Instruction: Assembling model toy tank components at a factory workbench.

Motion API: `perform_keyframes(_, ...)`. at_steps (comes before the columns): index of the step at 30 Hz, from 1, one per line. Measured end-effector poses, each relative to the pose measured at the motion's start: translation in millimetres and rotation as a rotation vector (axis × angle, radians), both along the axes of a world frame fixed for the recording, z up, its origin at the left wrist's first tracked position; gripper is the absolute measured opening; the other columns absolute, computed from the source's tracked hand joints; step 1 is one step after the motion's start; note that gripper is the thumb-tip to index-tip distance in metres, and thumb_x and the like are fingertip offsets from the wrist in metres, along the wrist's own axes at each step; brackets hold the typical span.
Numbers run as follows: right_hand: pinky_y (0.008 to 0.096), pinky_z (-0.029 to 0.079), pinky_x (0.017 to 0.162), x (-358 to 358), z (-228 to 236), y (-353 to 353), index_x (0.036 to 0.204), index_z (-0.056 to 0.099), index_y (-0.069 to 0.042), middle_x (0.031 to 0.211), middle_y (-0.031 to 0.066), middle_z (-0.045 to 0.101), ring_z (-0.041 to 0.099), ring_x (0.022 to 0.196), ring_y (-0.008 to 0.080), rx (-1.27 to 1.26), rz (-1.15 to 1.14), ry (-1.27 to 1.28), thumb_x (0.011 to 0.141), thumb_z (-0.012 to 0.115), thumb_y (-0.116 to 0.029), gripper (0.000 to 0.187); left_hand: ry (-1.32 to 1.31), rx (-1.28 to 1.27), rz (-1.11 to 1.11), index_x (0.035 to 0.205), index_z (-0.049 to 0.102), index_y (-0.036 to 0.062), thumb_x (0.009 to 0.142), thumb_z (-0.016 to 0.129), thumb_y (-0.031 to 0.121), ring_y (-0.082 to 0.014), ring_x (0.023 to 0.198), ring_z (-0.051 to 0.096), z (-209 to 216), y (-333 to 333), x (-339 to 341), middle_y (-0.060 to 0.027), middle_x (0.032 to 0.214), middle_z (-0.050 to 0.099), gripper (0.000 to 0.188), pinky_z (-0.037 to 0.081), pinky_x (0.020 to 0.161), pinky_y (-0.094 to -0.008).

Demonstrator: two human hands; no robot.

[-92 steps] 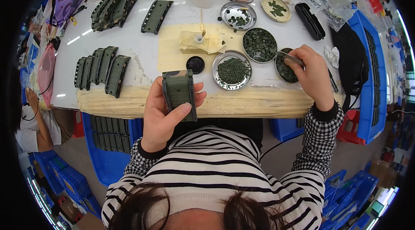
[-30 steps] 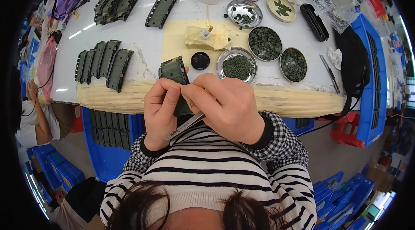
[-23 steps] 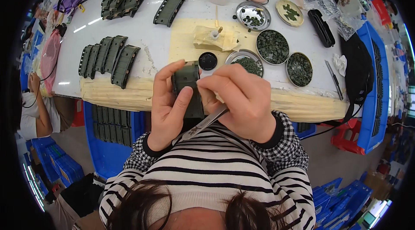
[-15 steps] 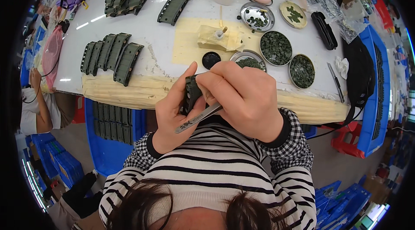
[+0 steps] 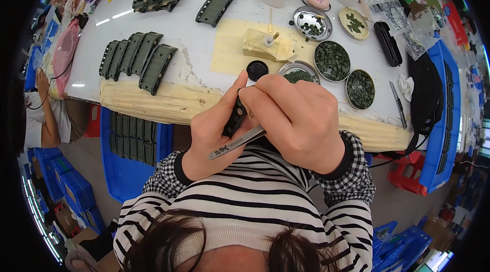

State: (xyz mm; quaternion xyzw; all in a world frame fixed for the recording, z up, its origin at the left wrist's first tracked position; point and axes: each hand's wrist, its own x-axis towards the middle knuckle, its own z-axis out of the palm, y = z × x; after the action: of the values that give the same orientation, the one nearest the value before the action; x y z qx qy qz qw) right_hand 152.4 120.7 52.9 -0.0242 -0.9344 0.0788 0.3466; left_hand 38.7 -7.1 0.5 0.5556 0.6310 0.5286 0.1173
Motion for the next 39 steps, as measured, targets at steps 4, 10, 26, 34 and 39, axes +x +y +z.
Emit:
perform_keyframes(4, 0.0256, 0.041, 0.048, 1, 2, -4, 0.092, 0.064, 0.000, 0.084, 0.0050, 0.059, 0.055, 0.058, 0.0136, 0.043, -0.012, -0.016, 0.063, 0.065, -0.012, 0.031, 0.054, -0.005, 0.002, 0.142, 0.038, 0.0002, 0.074, 0.066, -0.005, -0.0219, 0.054, 0.054, 2, -1, -1, -0.0105, 0.066, 0.054, 0.073, 0.046, 0.054, -0.0306)
perform_keyframes(10, 0.0256, 0.042, 0.050, 4, 6, -5, 0.095, 0.065, 0.001, 0.088, 0.0070, 0.060, 0.057, 0.060, 0.0133, 0.098, -0.002, -0.110, 0.064, 0.066, -0.012, 0.034, 0.067, 0.023, 0.008, 0.136, 0.045, -0.0026, 0.073, 0.067, -0.009, -0.0224, 0.054, 0.054, 2, 0, 0, -0.0124, 0.070, 0.056, 0.067, 0.045, 0.055, -0.0246)
perform_keyframes(26, 0.0268, 0.042, 0.049, 5, 7, 20, 0.092, 0.064, 0.000, 0.089, 0.0065, 0.059, 0.056, 0.060, 0.0131, 0.119, 0.138, -0.197, 0.069, 0.062, -0.010, 0.026, 0.079, -0.023, -0.027, 0.138, 0.043, -0.0003, 0.073, 0.067, -0.007, -0.0233, 0.052, 0.052, 8, -1, 0, -0.0115, 0.068, 0.055, 0.070, 0.046, 0.054, -0.0269)
perform_keyframes(34, 0.0269, 0.043, 0.050, 2, 14, 6, 0.093, 0.063, 0.002, 0.089, 0.0081, 0.058, 0.056, 0.059, 0.0143, 0.200, 0.084, -0.260, 0.069, 0.061, -0.009, 0.026, 0.078, -0.113, -0.111, 0.142, 0.030, -0.0050, 0.073, 0.064, -0.002, -0.0243, 0.062, 0.058, 6, -3, -5, -0.0106, 0.076, 0.057, 0.077, 0.048, 0.055, -0.0336)
perform_keyframes(39, 0.0287, 0.047, 0.050, 4, -3, 7, 0.095, 0.063, 0.003, 0.088, 0.0089, 0.059, 0.059, 0.060, 0.0175, -0.024, 0.094, -0.181, 0.067, 0.065, -0.005, 0.029, 0.087, -0.018, 0.012, 0.137, 0.043, -0.0034, 0.072, 0.064, -0.009, -0.0209, 0.051, 0.053, 4, 1, 1, -0.0109, 0.068, 0.056, 0.068, 0.046, 0.052, -0.0270)
